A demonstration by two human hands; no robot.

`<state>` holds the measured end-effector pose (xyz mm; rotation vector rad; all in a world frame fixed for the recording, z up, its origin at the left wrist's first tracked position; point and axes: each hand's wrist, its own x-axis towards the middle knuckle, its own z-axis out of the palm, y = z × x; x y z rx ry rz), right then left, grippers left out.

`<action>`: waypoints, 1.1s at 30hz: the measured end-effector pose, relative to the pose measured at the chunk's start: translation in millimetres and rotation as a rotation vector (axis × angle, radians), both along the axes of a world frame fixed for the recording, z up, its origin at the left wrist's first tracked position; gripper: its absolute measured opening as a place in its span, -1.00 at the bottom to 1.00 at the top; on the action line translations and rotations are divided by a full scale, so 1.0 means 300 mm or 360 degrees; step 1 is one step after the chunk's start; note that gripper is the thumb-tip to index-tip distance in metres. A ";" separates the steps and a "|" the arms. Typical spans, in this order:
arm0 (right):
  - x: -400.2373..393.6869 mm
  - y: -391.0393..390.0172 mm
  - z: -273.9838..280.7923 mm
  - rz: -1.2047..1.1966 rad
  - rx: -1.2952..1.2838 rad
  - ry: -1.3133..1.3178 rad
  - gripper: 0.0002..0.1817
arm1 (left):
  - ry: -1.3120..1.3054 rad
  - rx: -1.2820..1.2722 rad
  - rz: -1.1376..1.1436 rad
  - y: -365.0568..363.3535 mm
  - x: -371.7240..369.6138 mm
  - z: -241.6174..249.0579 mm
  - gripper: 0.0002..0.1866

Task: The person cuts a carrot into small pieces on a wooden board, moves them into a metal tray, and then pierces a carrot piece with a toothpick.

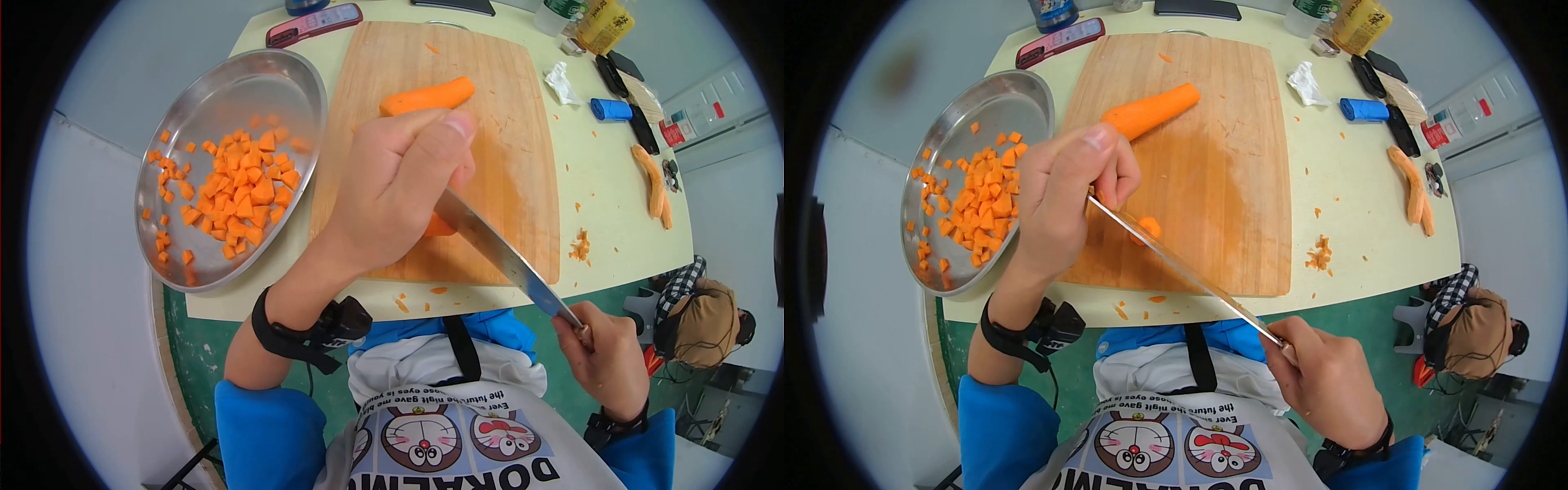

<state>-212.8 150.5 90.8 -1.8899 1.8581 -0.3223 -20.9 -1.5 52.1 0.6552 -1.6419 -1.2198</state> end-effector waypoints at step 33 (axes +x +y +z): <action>-0.005 -0.053 0.039 0.0063 0.0159 -0.0014 -0.85 | 0.0055 0.0142 0.0102 -0.026 -0.006 -0.038 -0.58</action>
